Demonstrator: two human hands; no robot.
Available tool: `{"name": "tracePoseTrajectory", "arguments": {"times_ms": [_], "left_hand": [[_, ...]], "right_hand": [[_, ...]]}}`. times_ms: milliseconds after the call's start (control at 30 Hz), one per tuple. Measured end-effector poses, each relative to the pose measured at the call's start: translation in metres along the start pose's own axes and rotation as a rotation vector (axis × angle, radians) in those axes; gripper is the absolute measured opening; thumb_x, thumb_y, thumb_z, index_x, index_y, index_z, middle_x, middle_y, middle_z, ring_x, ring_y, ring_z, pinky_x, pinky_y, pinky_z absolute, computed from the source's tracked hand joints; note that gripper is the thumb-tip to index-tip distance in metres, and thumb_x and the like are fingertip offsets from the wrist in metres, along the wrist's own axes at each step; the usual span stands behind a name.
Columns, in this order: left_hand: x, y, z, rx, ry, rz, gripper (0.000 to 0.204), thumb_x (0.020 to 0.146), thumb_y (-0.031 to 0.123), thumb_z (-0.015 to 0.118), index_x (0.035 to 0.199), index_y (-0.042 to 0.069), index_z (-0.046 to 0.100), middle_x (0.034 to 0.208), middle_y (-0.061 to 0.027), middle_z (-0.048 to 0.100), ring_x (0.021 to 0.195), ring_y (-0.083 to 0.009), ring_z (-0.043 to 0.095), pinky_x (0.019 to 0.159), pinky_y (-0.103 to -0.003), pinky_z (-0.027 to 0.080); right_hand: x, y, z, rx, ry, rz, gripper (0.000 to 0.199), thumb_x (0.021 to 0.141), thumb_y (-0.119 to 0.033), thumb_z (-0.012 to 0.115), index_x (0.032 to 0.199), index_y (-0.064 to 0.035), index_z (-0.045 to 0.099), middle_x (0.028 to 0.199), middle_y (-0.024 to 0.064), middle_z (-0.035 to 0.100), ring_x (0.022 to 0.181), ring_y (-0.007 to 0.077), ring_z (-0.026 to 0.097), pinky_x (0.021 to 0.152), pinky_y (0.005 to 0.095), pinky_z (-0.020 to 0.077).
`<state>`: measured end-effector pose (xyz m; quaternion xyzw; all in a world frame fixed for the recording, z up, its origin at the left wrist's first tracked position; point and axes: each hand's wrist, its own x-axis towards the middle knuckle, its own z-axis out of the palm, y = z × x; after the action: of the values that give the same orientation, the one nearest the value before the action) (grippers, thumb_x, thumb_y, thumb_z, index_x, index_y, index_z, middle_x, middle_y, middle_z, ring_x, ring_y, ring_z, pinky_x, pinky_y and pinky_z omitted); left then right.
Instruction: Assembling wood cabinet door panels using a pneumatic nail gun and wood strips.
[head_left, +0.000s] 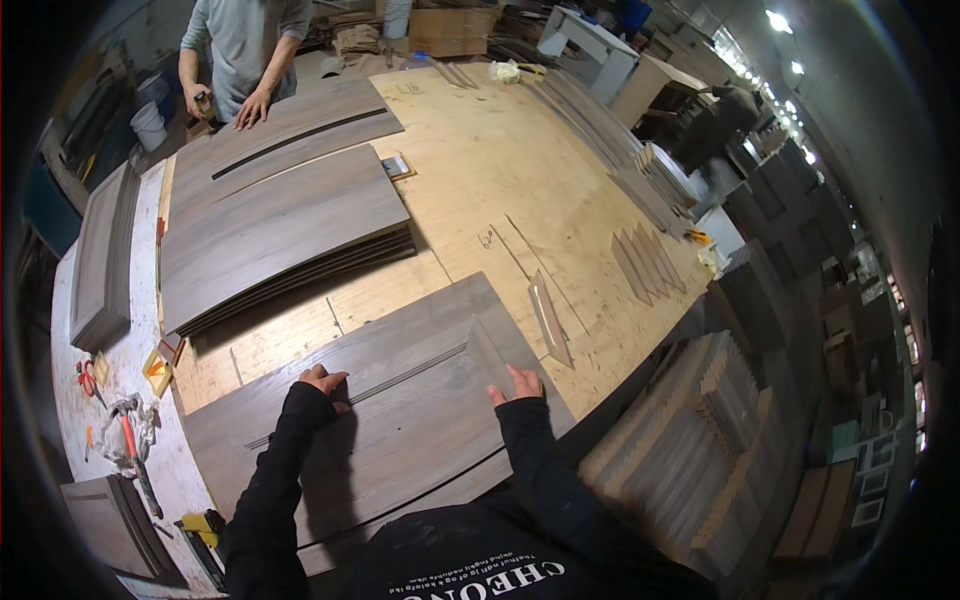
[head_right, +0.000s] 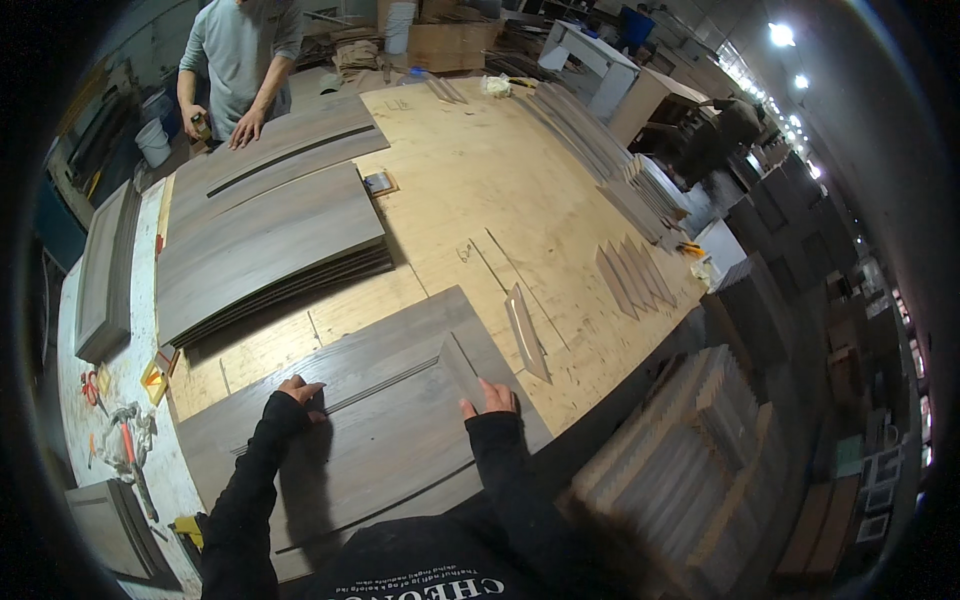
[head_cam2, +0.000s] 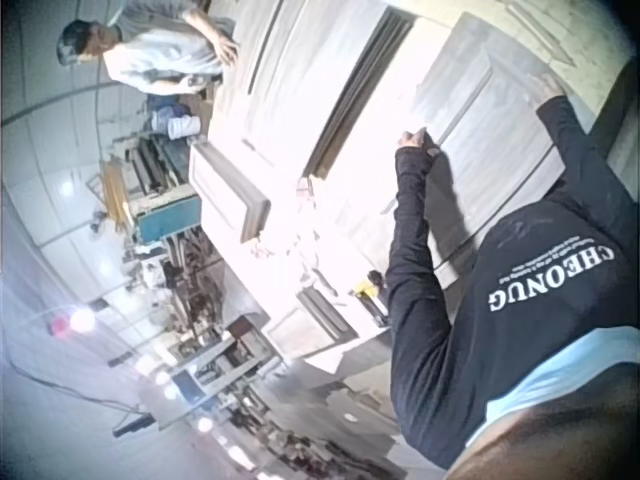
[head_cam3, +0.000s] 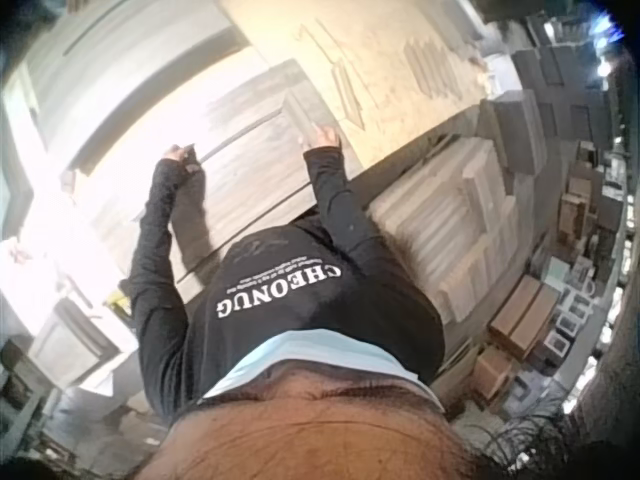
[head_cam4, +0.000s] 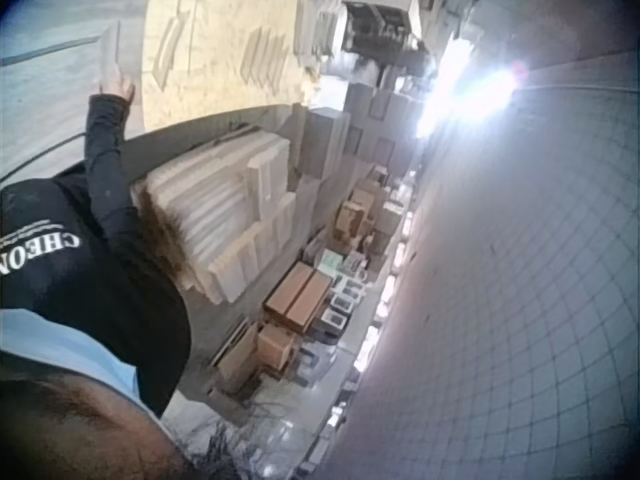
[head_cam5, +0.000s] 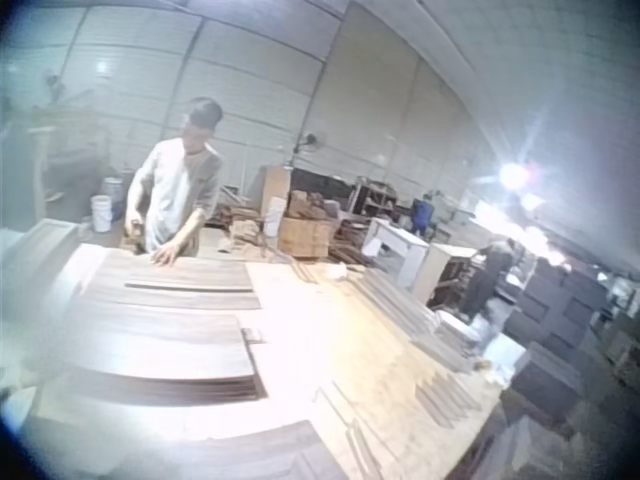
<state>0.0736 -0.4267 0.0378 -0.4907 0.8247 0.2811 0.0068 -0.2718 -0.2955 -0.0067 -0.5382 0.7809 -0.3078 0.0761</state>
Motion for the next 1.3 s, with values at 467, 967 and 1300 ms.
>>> {"name": "tracePoseTrajectory", "arguments": {"times_ms": [467,967,1300], "left_hand": [[-0.016,0.031,0.039,-0.001,0.384,-0.134,0.05,0.063,0.025,0.069,0.11,0.016,0.053,0.098,-0.0081,0.048,0.095,-0.0265,0.044,0.079,-0.041,0.035],[-0.003,-0.032,0.026,0.012,0.095,0.086,0.056,0.056,0.029,0.075,0.107,0.016,0.055,0.096,-0.0119,0.052,0.089,-0.0298,0.049,0.079,-0.038,0.041],[0.003,0.032,0.024,0.203,0.204,-0.038,0.05,0.066,0.035,0.068,0.11,0.016,0.052,0.096,-0.0133,0.052,0.089,-0.0325,0.048,0.075,-0.04,0.043]], "right_hand": [[0.005,-0.013,-0.009,0.001,0.048,-0.026,0.048,0.062,-0.019,0.069,0.104,-0.0022,0.053,0.094,0.0166,0.05,0.09,0.0334,0.048,0.078,0.0401,0.0412],[0.0,-0.013,-0.006,-0.064,-0.002,0.04,0.049,0.065,-0.025,0.067,0.107,-0.0047,0.053,0.098,0.0154,0.048,0.095,0.0325,0.045,0.084,0.0395,0.039],[-0.001,-0.011,-0.008,0.025,0.012,0.043,0.049,0.064,-0.024,0.068,0.106,-0.0039,0.053,0.098,0.0154,0.049,0.094,0.0327,0.046,0.082,0.04,0.0396]]}}
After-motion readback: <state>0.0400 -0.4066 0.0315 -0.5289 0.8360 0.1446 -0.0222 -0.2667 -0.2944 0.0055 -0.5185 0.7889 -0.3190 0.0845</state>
